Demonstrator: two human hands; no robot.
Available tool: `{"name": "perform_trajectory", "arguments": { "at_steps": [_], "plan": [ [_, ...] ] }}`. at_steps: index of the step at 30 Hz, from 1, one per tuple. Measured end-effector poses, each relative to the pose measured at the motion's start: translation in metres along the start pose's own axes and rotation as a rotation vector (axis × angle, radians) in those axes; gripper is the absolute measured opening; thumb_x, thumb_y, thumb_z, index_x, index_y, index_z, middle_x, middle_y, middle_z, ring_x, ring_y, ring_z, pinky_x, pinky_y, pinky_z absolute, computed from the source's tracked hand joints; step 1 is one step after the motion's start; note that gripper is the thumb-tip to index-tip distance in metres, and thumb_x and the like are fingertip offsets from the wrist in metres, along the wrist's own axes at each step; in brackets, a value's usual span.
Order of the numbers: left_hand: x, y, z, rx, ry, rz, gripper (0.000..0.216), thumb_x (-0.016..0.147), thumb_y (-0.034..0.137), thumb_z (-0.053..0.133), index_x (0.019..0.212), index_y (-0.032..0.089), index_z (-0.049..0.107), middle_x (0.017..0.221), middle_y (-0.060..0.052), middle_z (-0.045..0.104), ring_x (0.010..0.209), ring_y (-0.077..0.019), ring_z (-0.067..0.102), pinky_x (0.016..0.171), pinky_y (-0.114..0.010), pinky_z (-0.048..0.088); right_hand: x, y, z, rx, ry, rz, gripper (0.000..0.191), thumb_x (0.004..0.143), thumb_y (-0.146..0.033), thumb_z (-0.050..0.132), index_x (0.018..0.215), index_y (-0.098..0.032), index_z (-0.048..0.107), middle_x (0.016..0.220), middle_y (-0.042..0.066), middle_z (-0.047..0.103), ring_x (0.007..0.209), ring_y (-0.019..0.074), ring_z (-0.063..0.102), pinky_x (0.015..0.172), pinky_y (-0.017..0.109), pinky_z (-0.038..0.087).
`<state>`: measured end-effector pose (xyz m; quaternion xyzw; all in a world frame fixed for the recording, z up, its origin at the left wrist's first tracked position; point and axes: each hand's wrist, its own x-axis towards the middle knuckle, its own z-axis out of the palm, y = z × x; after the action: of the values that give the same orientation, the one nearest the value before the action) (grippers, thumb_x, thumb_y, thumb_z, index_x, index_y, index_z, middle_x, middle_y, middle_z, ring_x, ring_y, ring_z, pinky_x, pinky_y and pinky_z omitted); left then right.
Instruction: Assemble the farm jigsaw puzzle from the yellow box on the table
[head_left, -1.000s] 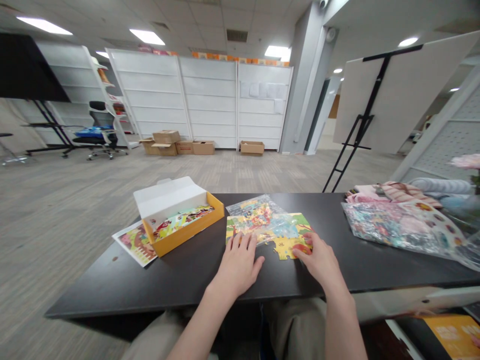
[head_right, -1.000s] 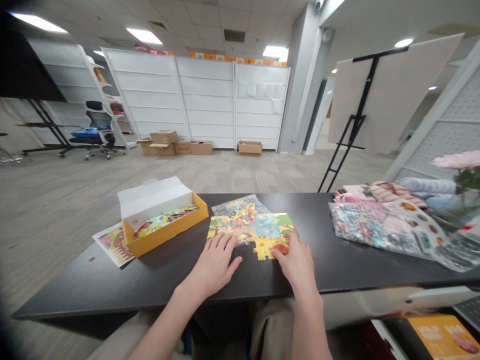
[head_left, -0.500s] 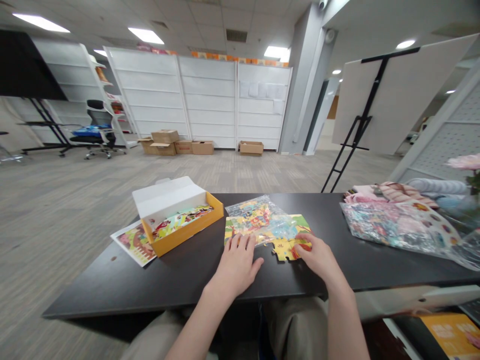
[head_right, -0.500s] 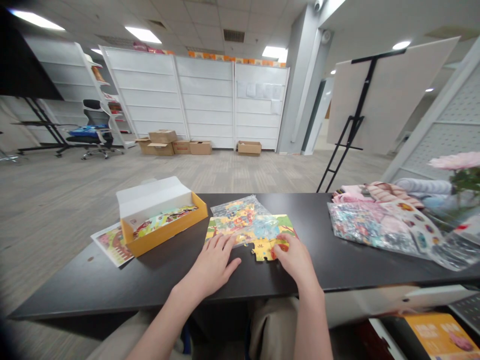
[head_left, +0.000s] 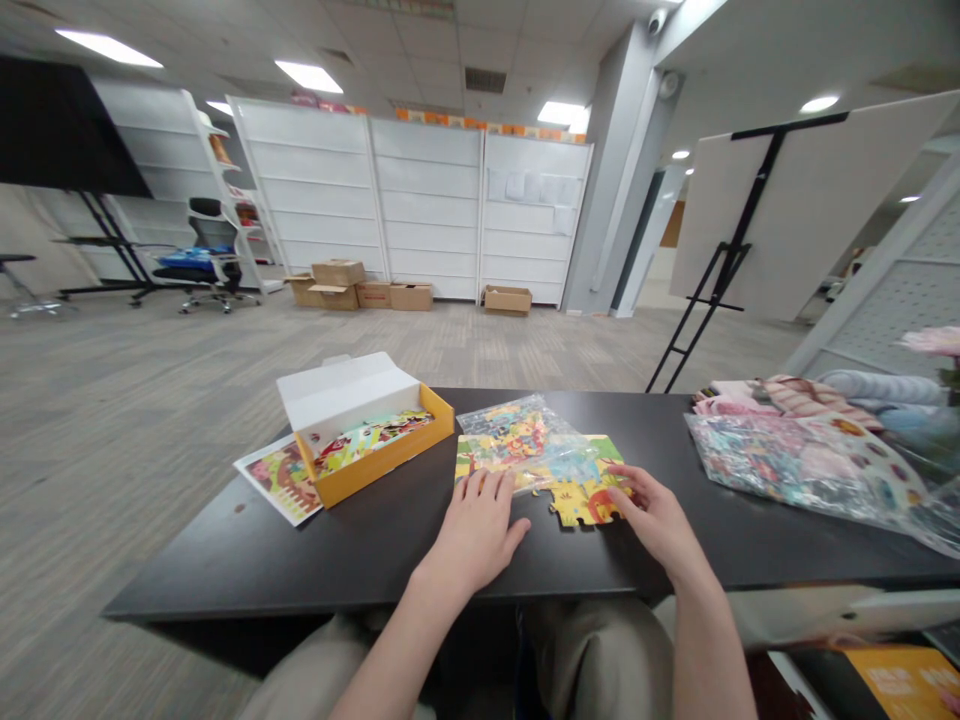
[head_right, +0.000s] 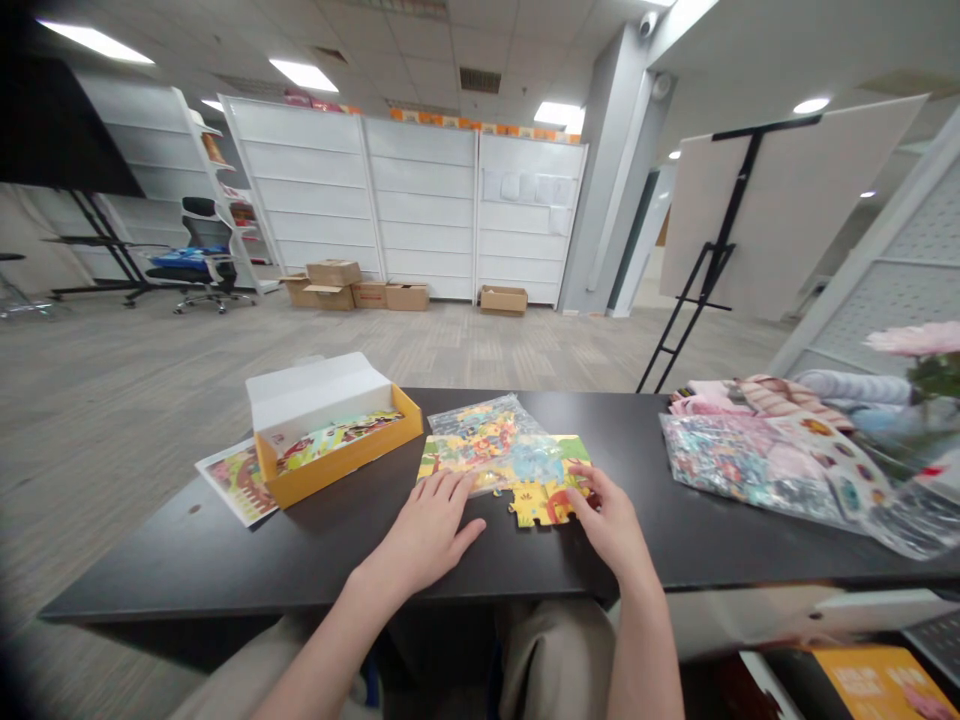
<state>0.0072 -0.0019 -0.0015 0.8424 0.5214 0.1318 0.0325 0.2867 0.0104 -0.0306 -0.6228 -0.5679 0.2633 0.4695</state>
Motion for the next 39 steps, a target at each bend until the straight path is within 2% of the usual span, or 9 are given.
{"name": "perform_trajectory", "arguments": {
  "at_steps": [5, 11, 16, 19, 26, 28, 31, 34, 39],
  "plan": [
    [0.0, -0.001, 0.001, -0.003, 0.002, 0.001, 0.058, 0.096, 0.044, 0.053, 0.145, 0.014, 0.047, 0.144, -0.017, 0.055, 0.135, -0.0347, 0.047, 0.113, -0.052, 0.037, -0.002, -0.007, 0.0, 0.153, 0.045, 0.017, 0.052, 0.076, -0.054, 0.073, 0.112, -0.017, 0.067, 0.091, 0.009, 0.076, 0.072, 0.0213, 0.067, 0.065, 0.033, 0.054],
    [0.001, 0.0, 0.0, -0.036, 0.055, -0.007, 0.054, 0.096, 0.044, 0.052, 0.143, 0.016, 0.048, 0.145, -0.015, 0.054, 0.137, -0.034, 0.045, 0.113, -0.052, 0.036, -0.01, -0.031, 0.0, 0.295, 0.047, 0.069, 0.052, 0.064, -0.062, 0.082, 0.089, -0.016, 0.073, 0.089, 0.008, 0.075, 0.072, 0.0206, 0.067, 0.059, 0.029, 0.054],
    [0.006, 0.006, 0.002, -0.067, 0.154, -0.001, 0.06, 0.099, 0.037, 0.044, 0.152, 0.012, 0.034, 0.155, -0.017, 0.043, 0.141, -0.0326, 0.041, 0.115, -0.05, 0.035, -0.012, -0.051, 0.029, 0.372, 0.018, 0.069, 0.052, 0.066, -0.061, 0.081, 0.093, -0.019, 0.066, 0.061, -0.003, 0.061, 0.05, 0.0134, 0.055, 0.042, 0.023, 0.041],
    [0.008, 0.008, 0.005, -0.07, 0.216, 0.02, 0.064, 0.099, 0.033, 0.043, 0.155, 0.011, 0.024, 0.161, -0.019, 0.034, 0.146, -0.0325, 0.036, 0.117, -0.05, 0.035, -0.01, -0.058, 0.049, 0.427, -0.025, 0.068, 0.053, 0.068, -0.06, 0.081, 0.099, -0.021, 0.061, 0.055, -0.007, 0.055, 0.042, 0.0112, 0.048, 0.038, 0.022, 0.034],
    [0.007, 0.01, 0.008, -0.048, 0.206, 0.071, 0.067, 0.097, 0.032, 0.045, 0.156, 0.01, 0.02, 0.162, -0.021, 0.03, 0.148, -0.0338, 0.033, 0.115, -0.051, 0.037, 0.006, -0.057, 0.068, 0.443, -0.075, 0.052, 0.042, 0.073, -0.057, 0.076, 0.081, -0.019, 0.062, 0.052, -0.005, 0.053, 0.044, 0.0097, 0.045, 0.042, 0.022, 0.038],
    [0.007, 0.009, 0.009, -0.035, 0.194, 0.076, 0.068, 0.097, 0.032, 0.046, 0.156, 0.009, 0.02, 0.162, -0.022, 0.03, 0.147, -0.0347, 0.034, 0.115, -0.053, 0.037, 0.012, -0.057, 0.075, 0.454, -0.103, 0.058, 0.041, 0.072, -0.055, 0.076, 0.085, -0.018, 0.063, 0.058, -0.003, 0.059, 0.045, 0.0102, 0.049, 0.042, 0.022, 0.039],
    [0.007, 0.008, 0.012, -0.029, 0.204, 0.069, 0.068, 0.096, 0.031, 0.048, 0.155, 0.009, 0.021, 0.161, -0.022, 0.032, 0.146, -0.035, 0.036, 0.114, -0.053, 0.039, 0.014, -0.056, 0.079, 0.482, -0.094, 0.016, 0.05, 0.07, -0.051, 0.077, 0.108, -0.021, 0.065, 0.104, 0.009, 0.073, 0.073, 0.0179, 0.069, 0.059, 0.028, 0.055],
    [0.006, 0.005, 0.014, -0.029, 0.222, 0.064, 0.069, 0.095, 0.03, 0.049, 0.155, 0.01, 0.021, 0.161, -0.021, 0.033, 0.146, -0.0345, 0.036, 0.113, -0.052, 0.039, 0.007, -0.05, 0.067, 0.392, -0.067, -0.043, 0.054, 0.074, -0.048, 0.071, 0.122, -0.024, 0.062, 0.133, 0.013, 0.064, 0.105, 0.0249, 0.07, 0.083, 0.036, 0.058],
    [0.003, 0.003, 0.009, -0.04, 0.235, 0.072, 0.067, 0.094, 0.029, 0.052, 0.154, 0.014, 0.026, 0.161, -0.019, 0.032, 0.146, -0.035, 0.036, 0.113, -0.054, 0.039, -0.01, -0.027, 0.026, -0.207, 0.02, 0.009, 0.032, 0.083, -0.045, 0.059, 0.099, -0.021, 0.072, 0.099, 0.011, 0.077, 0.083, 0.0269, 0.073, 0.078, 0.04, 0.056]
  ]
}}
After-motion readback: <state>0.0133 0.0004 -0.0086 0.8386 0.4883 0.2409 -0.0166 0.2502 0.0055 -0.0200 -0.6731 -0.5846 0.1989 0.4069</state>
